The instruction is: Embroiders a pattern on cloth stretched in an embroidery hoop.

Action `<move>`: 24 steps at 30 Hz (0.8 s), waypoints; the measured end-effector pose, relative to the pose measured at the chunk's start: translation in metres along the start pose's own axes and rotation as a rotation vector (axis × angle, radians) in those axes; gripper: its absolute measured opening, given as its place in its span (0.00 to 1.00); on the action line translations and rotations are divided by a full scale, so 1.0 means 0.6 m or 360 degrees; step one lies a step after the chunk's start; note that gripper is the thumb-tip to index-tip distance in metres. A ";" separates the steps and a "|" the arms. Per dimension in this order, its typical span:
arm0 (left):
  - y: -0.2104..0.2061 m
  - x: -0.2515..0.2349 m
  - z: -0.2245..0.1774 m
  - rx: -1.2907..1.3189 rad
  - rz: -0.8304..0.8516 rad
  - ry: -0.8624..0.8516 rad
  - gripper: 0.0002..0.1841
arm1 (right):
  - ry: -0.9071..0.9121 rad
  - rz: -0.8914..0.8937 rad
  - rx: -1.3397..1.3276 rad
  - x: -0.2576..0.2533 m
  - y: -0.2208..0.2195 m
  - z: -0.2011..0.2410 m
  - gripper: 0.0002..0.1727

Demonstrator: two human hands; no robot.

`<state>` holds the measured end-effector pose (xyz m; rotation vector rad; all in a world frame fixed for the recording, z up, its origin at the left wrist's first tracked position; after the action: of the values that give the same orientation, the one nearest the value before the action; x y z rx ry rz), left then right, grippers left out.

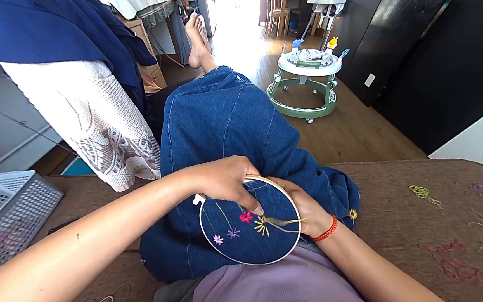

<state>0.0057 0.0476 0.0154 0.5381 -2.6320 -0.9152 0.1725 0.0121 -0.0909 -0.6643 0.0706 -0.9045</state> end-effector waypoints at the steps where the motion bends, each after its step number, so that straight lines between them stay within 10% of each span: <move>1: -0.001 0.000 0.002 0.0079 0.0032 -0.0022 0.10 | -0.0004 -0.0166 0.0002 0.002 -0.003 0.005 0.10; 6: -0.005 0.001 -0.001 0.0180 0.0107 -0.0071 0.10 | 0.0108 -0.0433 -0.0065 -0.006 0.015 0.036 0.17; 13: -0.007 0.005 0.004 0.0287 0.0200 -0.0057 0.09 | 0.0550 -0.0820 0.0962 -0.010 0.091 0.114 0.10; 24: -0.004 0.002 0.007 0.0443 0.0206 -0.0122 0.05 | 0.0575 -0.0491 0.1526 -0.017 0.077 0.112 0.06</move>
<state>0.0037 0.0478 0.0109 0.3966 -2.8450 -0.5441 0.2203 0.0736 -0.0654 0.3954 -0.1453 -1.2059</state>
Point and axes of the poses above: each hand's wrist, its own x-axis away from the middle knuckle, its own y-axis out of the back of the hand, z = x × y, the point moved 3 cm from there along -x, towards the middle knuckle, and after that the axes turned 11 degrees about -y, right-handed, at the moved point
